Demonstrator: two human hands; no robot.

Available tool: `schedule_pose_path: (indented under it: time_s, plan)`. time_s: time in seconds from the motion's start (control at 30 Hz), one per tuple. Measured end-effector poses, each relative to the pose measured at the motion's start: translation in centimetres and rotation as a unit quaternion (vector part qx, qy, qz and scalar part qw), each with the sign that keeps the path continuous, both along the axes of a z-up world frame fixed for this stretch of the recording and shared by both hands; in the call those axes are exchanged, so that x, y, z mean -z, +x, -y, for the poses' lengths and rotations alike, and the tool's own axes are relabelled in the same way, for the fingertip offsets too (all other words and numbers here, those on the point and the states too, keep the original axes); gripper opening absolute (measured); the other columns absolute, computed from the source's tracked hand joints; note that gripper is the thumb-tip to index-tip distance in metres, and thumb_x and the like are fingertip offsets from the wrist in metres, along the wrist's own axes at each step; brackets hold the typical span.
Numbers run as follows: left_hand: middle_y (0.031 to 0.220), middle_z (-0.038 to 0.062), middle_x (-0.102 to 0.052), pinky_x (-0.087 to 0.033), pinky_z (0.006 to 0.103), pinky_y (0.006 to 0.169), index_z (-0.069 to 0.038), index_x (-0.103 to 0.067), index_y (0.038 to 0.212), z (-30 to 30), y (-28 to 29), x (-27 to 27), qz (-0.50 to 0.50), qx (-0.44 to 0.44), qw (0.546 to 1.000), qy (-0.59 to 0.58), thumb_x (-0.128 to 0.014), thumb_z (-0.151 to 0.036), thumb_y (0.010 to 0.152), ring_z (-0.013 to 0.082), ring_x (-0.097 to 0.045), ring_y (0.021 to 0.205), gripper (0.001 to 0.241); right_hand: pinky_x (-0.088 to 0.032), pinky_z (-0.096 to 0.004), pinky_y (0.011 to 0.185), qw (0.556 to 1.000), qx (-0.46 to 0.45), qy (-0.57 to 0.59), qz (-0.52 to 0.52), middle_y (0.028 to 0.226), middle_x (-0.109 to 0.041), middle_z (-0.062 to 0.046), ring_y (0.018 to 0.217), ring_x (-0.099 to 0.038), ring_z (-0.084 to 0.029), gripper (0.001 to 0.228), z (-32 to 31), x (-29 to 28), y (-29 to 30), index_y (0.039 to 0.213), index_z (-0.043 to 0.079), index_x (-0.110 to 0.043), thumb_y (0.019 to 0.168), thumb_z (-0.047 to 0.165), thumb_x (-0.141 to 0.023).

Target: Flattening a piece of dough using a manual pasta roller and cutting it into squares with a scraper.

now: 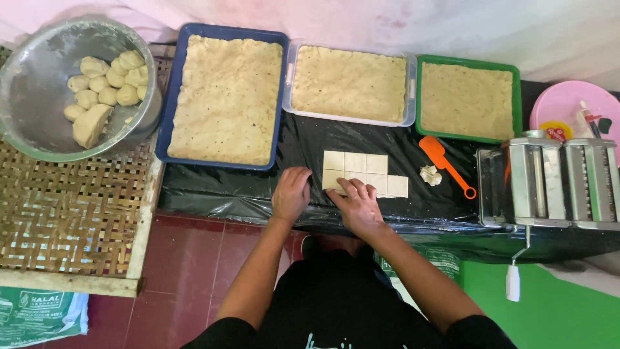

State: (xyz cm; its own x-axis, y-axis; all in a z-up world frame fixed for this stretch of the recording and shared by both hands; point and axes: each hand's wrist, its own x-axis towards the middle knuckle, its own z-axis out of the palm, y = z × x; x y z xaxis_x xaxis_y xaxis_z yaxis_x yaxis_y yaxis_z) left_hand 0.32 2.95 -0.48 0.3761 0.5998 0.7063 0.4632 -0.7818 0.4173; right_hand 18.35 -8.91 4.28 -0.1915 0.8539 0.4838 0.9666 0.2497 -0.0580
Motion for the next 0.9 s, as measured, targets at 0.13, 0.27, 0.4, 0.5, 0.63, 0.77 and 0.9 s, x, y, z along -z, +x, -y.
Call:
schedule_pose_path:
  time_s: [0.13,0.27,0.4,0.5,0.63,0.77,0.9]
  plan:
    - [0.103,0.008,-0.067,-0.056,0.0392,0.091,-0.008,-0.069,0.109,0.0,0.0,0.4,-0.004,-0.005,1.000,-0.001,-0.060,0.005,0.083,0.0293,-0.067,0.102,0.030,-0.036,-0.043,0.092,0.999,0.001,-0.030,-0.013,0.132,-0.057,-0.007,0.128,-0.048,-0.031,0.034,1.0,1.8,2.4,0.116,0.028,-0.071,0.092,0.010,-0.055]
    - [0.101,0.009,-0.067,-0.056,0.0388,0.091,-0.007,-0.070,0.108,0.0,0.0,0.1,-0.006,-0.003,1.000,-0.003,-0.061,0.006,0.083,0.0296,-0.067,0.100,0.029,-0.040,-0.042,0.090,1.000,0.025,-0.010,0.003,0.124,-0.059,-0.007,0.120,-0.053,-0.030,0.025,1.3,2.6,3.5,0.105,0.022,-0.070,0.084,0.011,-0.064]
    - [0.101,0.008,-0.067,-0.056,0.0390,0.091,-0.006,-0.069,0.107,0.2,-0.2,-0.4,-0.013,0.002,1.000,-0.013,-0.062,0.005,0.083,0.0296,-0.067,0.102,0.028,-0.041,-0.044,0.088,1.000,0.003,-0.018,-0.005,0.123,-0.056,-0.007,0.118,-0.052,-0.030,0.035,1.0,0.2,1.2,0.118,0.027,-0.068,0.087,0.013,-0.060]
    - [0.102,0.008,-0.067,-0.056,0.0391,0.092,-0.007,-0.070,0.108,0.4,-0.2,-0.5,-0.017,-0.005,1.000,-0.016,-0.062,0.005,0.083,0.0297,-0.067,0.102,0.029,-0.042,-0.043,0.087,0.999,0.023,-0.038,-0.003,0.116,-0.056,-0.006,0.114,-0.053,-0.029,0.031,1.7,1.0,2.3,0.116,0.025,-0.071,0.089,0.016,-0.059]
    - [0.101,0.008,-0.067,-0.057,0.0382,0.091,-0.007,-0.071,0.106,0.2,0.0,-0.6,-0.007,-0.008,1.000,-0.005,-0.062,0.005,0.082,0.0291,-0.067,0.100,0.029,-0.041,-0.041,0.088,0.998,0.041,-0.037,0.004,0.114,-0.053,-0.004,0.112,-0.051,-0.027,0.039,3.3,2.0,5.2,0.120,0.028,-0.072,0.085,0.015,-0.063]
    - [0.101,0.007,-0.067,-0.057,0.0378,0.091,-0.007,-0.071,0.105,0.2,0.0,-1.2,-0.008,-0.008,1.000,-0.009,-0.062,0.005,0.083,0.0282,-0.067,0.100,0.027,-0.042,-0.039,0.088,0.998,0.048,-0.049,0.000,0.114,-0.054,-0.004,0.113,-0.053,-0.027,0.037,3.4,1.9,4.7,0.121,0.027,-0.069,0.085,0.017,-0.062]
    - [0.101,0.007,-0.068,-0.057,0.0380,0.091,-0.007,-0.071,0.104,0.3,0.0,-1.5,-0.007,-0.011,1.000,-0.004,-0.063,0.006,0.083,0.0285,-0.068,0.099,0.027,-0.043,-0.040,0.088,0.995,0.026,-0.095,-0.002,0.117,-0.054,-0.006,0.113,-0.053,-0.028,0.045,2.8,0.4,3.4,0.130,0.027,-0.066,0.087,0.014,-0.060]
